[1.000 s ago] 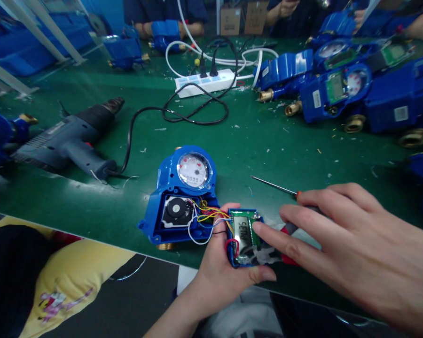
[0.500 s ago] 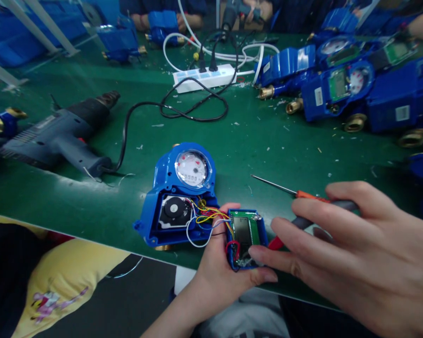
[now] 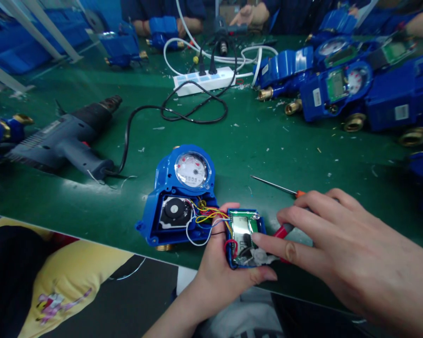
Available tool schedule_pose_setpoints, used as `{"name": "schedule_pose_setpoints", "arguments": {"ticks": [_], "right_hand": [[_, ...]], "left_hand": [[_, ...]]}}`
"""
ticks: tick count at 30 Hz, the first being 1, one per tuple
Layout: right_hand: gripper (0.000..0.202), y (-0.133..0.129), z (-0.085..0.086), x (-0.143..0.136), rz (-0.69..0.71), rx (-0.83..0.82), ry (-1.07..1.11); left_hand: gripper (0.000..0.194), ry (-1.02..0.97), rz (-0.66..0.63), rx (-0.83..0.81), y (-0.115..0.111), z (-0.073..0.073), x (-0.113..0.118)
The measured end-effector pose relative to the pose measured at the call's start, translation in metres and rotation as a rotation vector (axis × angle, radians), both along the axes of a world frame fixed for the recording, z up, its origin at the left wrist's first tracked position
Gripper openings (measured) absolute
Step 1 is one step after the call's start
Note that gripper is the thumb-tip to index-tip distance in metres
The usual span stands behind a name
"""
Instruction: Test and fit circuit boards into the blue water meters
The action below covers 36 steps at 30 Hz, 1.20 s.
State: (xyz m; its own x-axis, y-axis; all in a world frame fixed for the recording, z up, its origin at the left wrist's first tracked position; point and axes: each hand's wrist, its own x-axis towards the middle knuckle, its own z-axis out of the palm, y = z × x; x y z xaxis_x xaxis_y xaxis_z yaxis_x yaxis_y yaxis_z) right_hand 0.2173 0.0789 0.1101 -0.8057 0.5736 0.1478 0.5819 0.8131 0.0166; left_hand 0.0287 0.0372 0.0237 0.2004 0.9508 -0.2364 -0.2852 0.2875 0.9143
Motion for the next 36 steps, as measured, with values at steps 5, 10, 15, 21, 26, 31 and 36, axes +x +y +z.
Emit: {"name": "schedule_pose_setpoints", "arguments": {"ticks": [5, 10, 15, 21, 26, 31, 36], "right_hand": [[0.034, -0.002, -0.005, 0.003, -0.048, -0.020, 0.048], [0.032, -0.003, -0.007, 0.001, -0.051, 0.014, 0.061], [0.037, -0.003, 0.001, -0.003, 0.019, 0.125, 0.050], [0.033, 0.000, 0.000, -0.004, 0.036, 0.119, 0.052], [0.041, 0.005, -0.006, -0.002, -0.024, 0.040, 0.041], [0.048, 0.002, -0.006, -0.003, -0.081, -0.042, 0.050], [0.042, 0.001, 0.000, -0.004, -0.133, -0.178, 0.022]], "left_hand": [[0.090, -0.010, 0.003, -0.021, 0.000, 0.002, 0.001], [0.092, 0.031, 0.026, -0.004, 0.001, 0.002, 0.001], [0.088, 0.027, 0.015, 0.001, 0.001, 0.002, 0.002], [0.089, 0.003, 0.005, -0.018, 0.000, 0.002, 0.002], [0.092, 0.041, 0.022, -0.029, 0.001, 0.000, 0.002], [0.091, 0.017, 0.018, -0.029, 0.001, 0.001, 0.003], [0.091, -0.033, 0.016, -0.055, 0.001, 0.001, 0.003]]}}
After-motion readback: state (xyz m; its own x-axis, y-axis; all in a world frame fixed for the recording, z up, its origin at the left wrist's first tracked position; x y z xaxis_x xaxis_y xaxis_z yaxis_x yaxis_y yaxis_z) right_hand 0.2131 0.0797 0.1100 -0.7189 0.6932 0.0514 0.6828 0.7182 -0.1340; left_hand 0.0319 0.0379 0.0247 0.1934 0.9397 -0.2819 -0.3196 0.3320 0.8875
